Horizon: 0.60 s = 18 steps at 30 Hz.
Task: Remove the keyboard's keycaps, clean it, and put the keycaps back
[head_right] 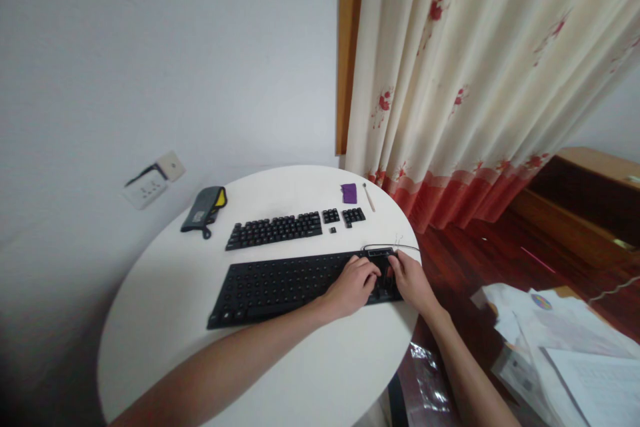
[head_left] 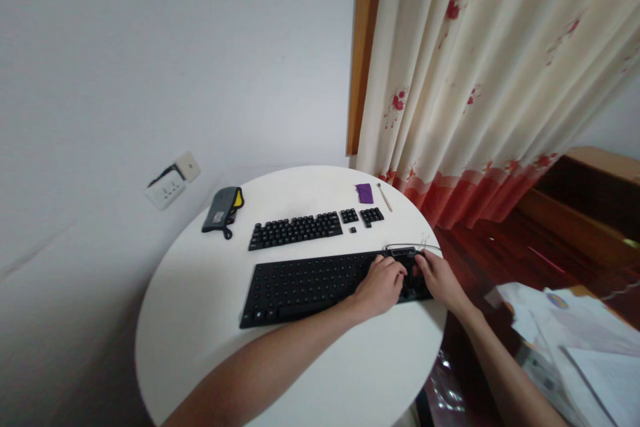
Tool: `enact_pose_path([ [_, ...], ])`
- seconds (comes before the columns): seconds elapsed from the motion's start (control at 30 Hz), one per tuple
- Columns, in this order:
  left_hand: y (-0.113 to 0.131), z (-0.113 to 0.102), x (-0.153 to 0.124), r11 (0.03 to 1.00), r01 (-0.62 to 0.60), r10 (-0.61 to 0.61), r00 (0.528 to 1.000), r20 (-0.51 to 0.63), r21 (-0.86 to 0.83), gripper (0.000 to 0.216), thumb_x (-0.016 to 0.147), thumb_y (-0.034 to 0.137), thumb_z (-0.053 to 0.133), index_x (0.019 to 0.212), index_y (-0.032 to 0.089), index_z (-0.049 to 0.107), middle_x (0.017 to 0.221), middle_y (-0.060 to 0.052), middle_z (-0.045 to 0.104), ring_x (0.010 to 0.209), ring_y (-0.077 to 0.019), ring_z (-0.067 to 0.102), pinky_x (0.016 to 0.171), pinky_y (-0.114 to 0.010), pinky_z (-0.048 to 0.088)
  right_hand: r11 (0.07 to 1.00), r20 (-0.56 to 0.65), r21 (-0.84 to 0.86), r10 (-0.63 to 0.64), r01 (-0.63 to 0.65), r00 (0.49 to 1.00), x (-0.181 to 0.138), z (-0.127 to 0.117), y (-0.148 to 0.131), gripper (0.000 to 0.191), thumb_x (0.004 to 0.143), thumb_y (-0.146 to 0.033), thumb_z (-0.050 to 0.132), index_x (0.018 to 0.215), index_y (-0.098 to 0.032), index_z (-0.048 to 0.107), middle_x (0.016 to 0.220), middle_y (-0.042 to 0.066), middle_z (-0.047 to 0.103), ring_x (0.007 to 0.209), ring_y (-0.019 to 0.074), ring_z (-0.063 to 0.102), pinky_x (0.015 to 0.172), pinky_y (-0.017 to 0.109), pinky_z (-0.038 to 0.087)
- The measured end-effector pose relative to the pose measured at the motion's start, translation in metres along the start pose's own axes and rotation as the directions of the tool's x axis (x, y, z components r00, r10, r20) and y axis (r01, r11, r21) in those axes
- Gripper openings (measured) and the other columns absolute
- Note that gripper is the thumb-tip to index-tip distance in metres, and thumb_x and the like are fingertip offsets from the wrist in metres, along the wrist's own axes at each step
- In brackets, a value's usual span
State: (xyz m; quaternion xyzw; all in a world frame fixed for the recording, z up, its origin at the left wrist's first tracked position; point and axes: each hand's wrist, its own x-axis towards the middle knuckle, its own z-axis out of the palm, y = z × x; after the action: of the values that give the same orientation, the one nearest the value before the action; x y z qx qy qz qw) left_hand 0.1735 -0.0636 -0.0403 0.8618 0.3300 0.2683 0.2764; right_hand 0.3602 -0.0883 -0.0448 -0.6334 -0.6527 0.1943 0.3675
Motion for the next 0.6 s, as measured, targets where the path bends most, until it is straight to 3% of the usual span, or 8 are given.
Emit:
enact_pose_path([
  [0.13,-0.003,0.003,0.002,0.993,0.022,-0.028,0.999,-0.045,-0.115,0.014,0.084,0.029,0.065,0.095,0.02,0.063,0.1,-0.004,0.062,0.099,-0.0205,0.054,0.09,-0.034,0.044,0.999,-0.042,0.035,-0.02,0.022,0.999,0.003,0.005,-0.007,0.037,0.094,-0.05,0.038,0.073,-0.022,0.049,0.062,0.002,0.06,0.058,0.0191,0.054,0.057,0.029,0.042],
  [0.33,-0.007,0.004,0.003,0.953,0.049,-0.111,0.975,-0.192,-0.299,0.027,0.081,0.011,0.064,0.105,0.02,0.055,0.098,-0.002,0.062,0.088,-0.0157,0.057,0.084,-0.029,0.048,0.998,-0.126,0.057,-0.028,0.035,0.992,0.001,0.013,-0.034,0.03,0.095,-0.044,0.039,0.083,-0.021,0.053,0.072,0.004,0.064,0.067,0.0207,0.059,0.063,0.03,0.043],
  [0.43,-0.002,-0.001,0.001,0.975,0.018,-0.059,0.982,-0.178,-0.22,0.028,0.083,0.007,0.059,0.107,0.022,0.053,0.103,-0.002,0.062,0.092,-0.0162,0.057,0.087,-0.03,0.048,0.997,-0.118,0.078,0.034,-0.024,0.992,0.001,0.017,-0.041,0.03,0.095,-0.045,0.038,0.084,-0.022,0.053,0.072,0.004,0.066,0.068,0.0219,0.062,0.062,0.03,0.044],
  [0.6,0.007,-0.009,-0.003,0.991,-0.046,0.052,0.997,-0.049,0.122,0.025,0.093,0.012,0.046,0.114,0.023,0.054,0.102,-0.004,0.059,0.096,-0.0198,0.056,0.09,-0.035,0.047,0.997,-0.204,0.039,0.069,-0.062,0.976,-0.003,0.02,-0.041,0.034,0.096,-0.048,0.036,0.08,-0.022,0.05,0.068,0.005,0.064,0.061,0.0211,0.059,0.059,0.03,0.041],
])
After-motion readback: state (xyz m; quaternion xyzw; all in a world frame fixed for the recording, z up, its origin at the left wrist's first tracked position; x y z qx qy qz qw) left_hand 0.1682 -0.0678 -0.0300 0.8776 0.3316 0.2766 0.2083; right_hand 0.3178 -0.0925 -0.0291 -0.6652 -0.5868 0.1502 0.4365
